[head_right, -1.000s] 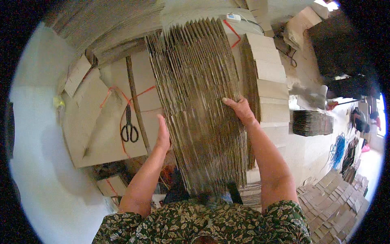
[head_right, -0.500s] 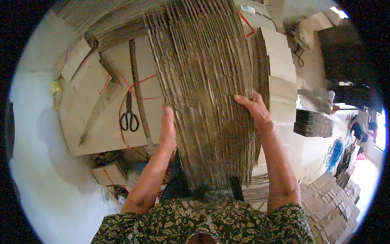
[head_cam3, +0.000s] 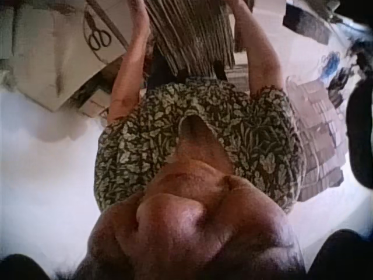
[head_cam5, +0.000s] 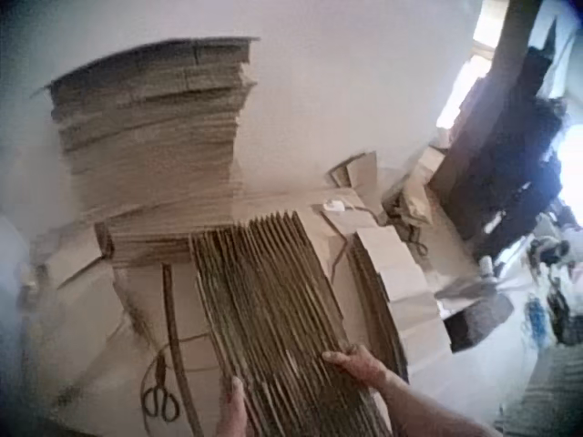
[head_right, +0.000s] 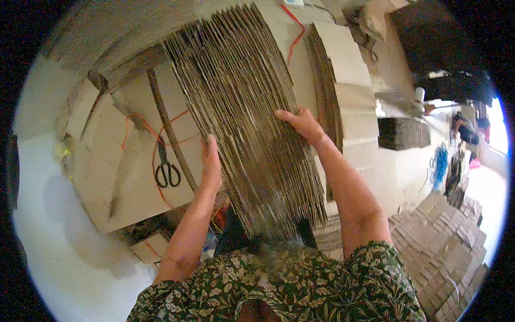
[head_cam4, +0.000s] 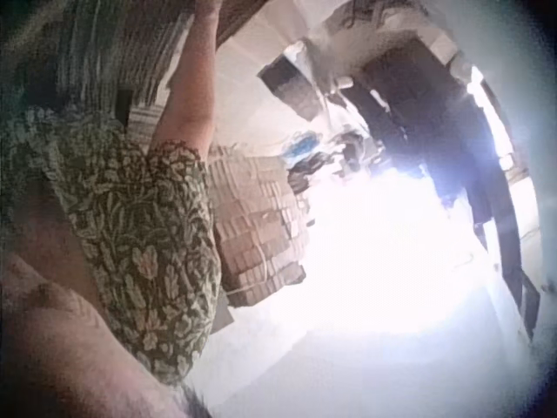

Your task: The person gathers a stack of flat cardboard pieces, aligns them, and secures the bundle with a red plastic tie. The person then cuts the excess tie with scissors.

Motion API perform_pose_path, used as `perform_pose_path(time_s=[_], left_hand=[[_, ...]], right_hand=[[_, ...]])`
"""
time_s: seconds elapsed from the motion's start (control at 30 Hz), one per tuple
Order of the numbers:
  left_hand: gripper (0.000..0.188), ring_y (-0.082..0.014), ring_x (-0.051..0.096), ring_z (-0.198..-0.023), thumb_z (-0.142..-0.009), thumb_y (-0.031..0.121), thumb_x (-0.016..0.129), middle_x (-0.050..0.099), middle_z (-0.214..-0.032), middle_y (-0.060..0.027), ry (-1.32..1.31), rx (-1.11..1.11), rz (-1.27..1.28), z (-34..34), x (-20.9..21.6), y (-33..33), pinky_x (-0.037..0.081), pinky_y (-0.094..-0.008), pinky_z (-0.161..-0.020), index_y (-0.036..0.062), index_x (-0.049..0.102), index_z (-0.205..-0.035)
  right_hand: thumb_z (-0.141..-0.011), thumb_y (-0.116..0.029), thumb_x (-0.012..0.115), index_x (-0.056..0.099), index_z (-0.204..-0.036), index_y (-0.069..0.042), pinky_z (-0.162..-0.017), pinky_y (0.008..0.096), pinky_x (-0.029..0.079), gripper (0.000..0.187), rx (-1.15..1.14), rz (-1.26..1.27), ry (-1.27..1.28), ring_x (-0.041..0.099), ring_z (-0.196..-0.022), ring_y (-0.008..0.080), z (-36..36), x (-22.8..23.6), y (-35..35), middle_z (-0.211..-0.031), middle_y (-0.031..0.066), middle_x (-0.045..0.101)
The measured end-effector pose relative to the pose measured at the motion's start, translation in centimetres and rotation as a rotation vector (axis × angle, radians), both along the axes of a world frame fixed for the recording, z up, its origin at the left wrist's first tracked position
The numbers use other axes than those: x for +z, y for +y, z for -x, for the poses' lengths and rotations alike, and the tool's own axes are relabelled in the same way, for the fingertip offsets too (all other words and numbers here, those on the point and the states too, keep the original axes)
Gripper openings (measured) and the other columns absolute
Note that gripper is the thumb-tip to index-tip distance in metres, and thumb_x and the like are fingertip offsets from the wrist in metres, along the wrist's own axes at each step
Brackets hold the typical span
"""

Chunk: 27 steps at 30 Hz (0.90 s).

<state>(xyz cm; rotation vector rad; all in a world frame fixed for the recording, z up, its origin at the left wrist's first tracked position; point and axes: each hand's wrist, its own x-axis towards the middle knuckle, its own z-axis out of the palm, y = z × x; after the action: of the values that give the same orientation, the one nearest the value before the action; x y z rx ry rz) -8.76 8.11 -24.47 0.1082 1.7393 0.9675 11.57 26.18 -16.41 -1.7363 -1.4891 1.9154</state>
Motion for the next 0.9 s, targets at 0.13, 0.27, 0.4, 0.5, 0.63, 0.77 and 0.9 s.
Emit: perform_pose_path(time_s=[0.13,0.27,0.4,0.5,0.63,0.77,0.9], left_hand=[[0.080,-0.0282,0.026,-0.139,-0.094,0.044,0.052,0.024,-0.151,-0.0161,0.037,0.032,-0.199,-2.4,3.8,1.0,0.022,-0.0398,-0.114,0.0014,0.013,-0.149],[0.079,-0.0283,0.032,-0.136,-0.094,0.037,0.057,0.029,-0.150,-0.0178,0.122,-0.045,-0.181,-2.3,2.7,-0.5,0.025,-0.0371,-0.112,-0.0018,0.014,-0.149],[0.084,-0.0293,0.032,-0.136,-0.094,0.041,0.057,0.029,-0.150,-0.0198,0.064,-0.086,-0.046,-1.7,4.8,-0.5,0.025,-0.0365,-0.112,-0.0023,0.011,-0.149],[0.086,-0.0295,0.024,-0.141,-0.095,0.042,0.055,0.020,-0.153,-0.0202,0.166,-0.219,-0.061,-0.2,5.5,-0.8,0.022,-0.0381,-0.114,-0.0008,0.005,-0.150],[0.078,-0.0338,0.009,-0.145,-0.096,0.033,0.053,0.010,-0.156,-0.0204,0.765,-0.432,-0.221,1.1,4.5,-0.5,0.014,-0.0462,-0.115,0.0017,0.006,-0.150],[0.069,-0.0370,0.003,-0.145,-0.095,0.028,0.054,0.007,-0.157,-0.0181,1.159,-0.729,-0.343,1.0,5.9,2.9,0.009,-0.0560,-0.113,0.0045,0.017,-0.149],[0.065,-0.0351,0.005,-0.146,-0.095,0.037,0.053,0.010,-0.158,-0.0137,1.263,-0.926,-0.426,-1.6,7.1,8.4,0.005,-0.0581,-0.113,0.0085,0.028,-0.148]], right_hand=[[-0.080,-0.039,0.073,0.055,-0.122,0.004,-0.083,0.0346,0.051,0.063,-0.014,-0.037,-0.020,0.062,-0.091,0.0170,-3.3,-3.7,-0.1,-0.104,0.0089,0.065],[-0.080,-0.035,0.075,0.054,-0.126,-0.001,-0.089,0.0341,0.048,0.061,-0.069,0.024,0.033,0.060,-0.098,0.0164,-4.5,-3.5,-2.4,-0.110,0.0071,0.064],[-0.079,-0.034,0.077,0.054,-0.126,-0.001,-0.090,0.0344,0.047,0.062,-0.130,0.048,0.138,0.059,-0.100,0.0166,-4.8,-3.8,-3.8,-0.112,0.0061,0.064],[-0.079,-0.032,0.076,0.056,-0.123,0.000,-0.089,0.0338,0.047,0.058,-0.143,0.000,0.149,0.059,-0.097,0.0166,-4.7,-3.9,-3.9,-0.109,0.0065,0.064],[-0.079,-0.027,0.077,0.054,-0.125,0.001,-0.091,0.0337,0.047,0.059,-0.153,-0.002,0.153,0.059,-0.100,0.0169,-5.2,-3.7,-3.3,-0.112,0.0078,0.064],[-0.080,-0.026,0.077,0.050,-0.129,0.002,-0.095,0.0333,0.045,0.062,-0.151,0.009,0.257,0.057,-0.105,0.0170,-5.2,-3.5,-3.2,-0.116,0.0090,0.063],[-0.079,-0.027,0.078,0.049,-0.130,0.002,-0.095,0.0331,0.045,0.064,-0.057,-0.067,0.136,0.057,-0.105,0.0172,-4.9,-3.3,-3.1,-0.116,0.0099,0.063]])
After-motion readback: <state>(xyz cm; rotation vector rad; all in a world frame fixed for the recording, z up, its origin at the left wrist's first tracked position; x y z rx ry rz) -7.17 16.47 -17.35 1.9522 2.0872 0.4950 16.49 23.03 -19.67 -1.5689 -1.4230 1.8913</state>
